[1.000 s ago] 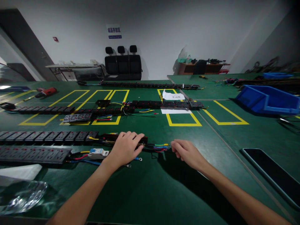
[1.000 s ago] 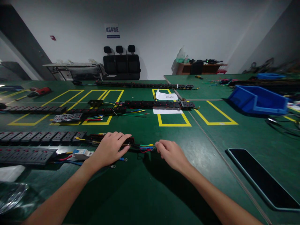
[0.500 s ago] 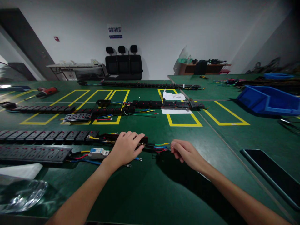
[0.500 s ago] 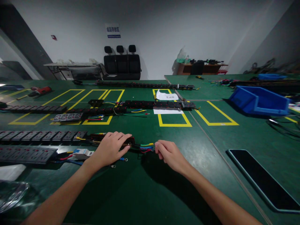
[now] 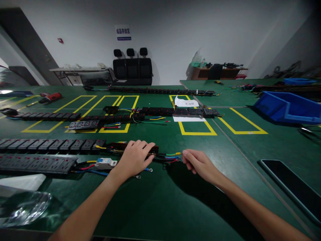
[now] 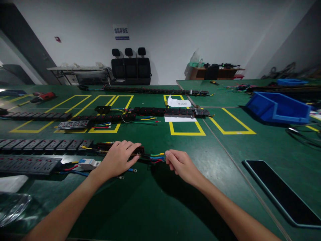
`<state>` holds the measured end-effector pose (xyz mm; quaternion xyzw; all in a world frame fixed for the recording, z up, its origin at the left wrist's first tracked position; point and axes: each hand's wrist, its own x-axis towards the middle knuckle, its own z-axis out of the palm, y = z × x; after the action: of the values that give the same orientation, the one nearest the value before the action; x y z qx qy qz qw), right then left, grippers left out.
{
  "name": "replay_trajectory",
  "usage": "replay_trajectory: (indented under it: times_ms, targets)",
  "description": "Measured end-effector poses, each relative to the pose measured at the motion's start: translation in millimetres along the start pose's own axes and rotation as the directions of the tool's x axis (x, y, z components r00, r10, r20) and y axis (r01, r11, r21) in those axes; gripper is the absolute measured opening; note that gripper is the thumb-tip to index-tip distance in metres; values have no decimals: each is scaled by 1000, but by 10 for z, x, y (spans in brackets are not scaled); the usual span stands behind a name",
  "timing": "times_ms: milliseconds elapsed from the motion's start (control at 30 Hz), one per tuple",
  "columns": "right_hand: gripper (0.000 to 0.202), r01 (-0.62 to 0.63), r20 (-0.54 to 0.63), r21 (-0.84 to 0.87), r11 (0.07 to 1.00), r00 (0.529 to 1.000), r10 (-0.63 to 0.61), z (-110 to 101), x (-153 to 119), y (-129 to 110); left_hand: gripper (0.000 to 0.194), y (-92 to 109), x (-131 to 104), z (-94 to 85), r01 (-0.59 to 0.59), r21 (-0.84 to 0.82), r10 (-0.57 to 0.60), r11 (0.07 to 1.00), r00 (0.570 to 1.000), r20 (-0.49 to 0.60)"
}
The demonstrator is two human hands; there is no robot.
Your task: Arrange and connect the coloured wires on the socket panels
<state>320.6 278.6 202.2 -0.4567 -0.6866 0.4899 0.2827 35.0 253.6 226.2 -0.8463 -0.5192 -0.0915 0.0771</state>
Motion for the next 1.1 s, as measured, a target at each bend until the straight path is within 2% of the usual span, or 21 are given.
replay_trajectory:
  times_ms: [367, 1100]
  targets:
    - [50, -12, -4, -3, 1000, 1000, 12, 3, 5, 18, 38, 7, 7, -7, 2, 4, -2, 1000, 1000, 8]
    - [49, 51, 55, 34, 998, 997, -53, 3, -41, -21, 38, 14, 13, -13, 8, 5, -9, 1000, 1000, 19]
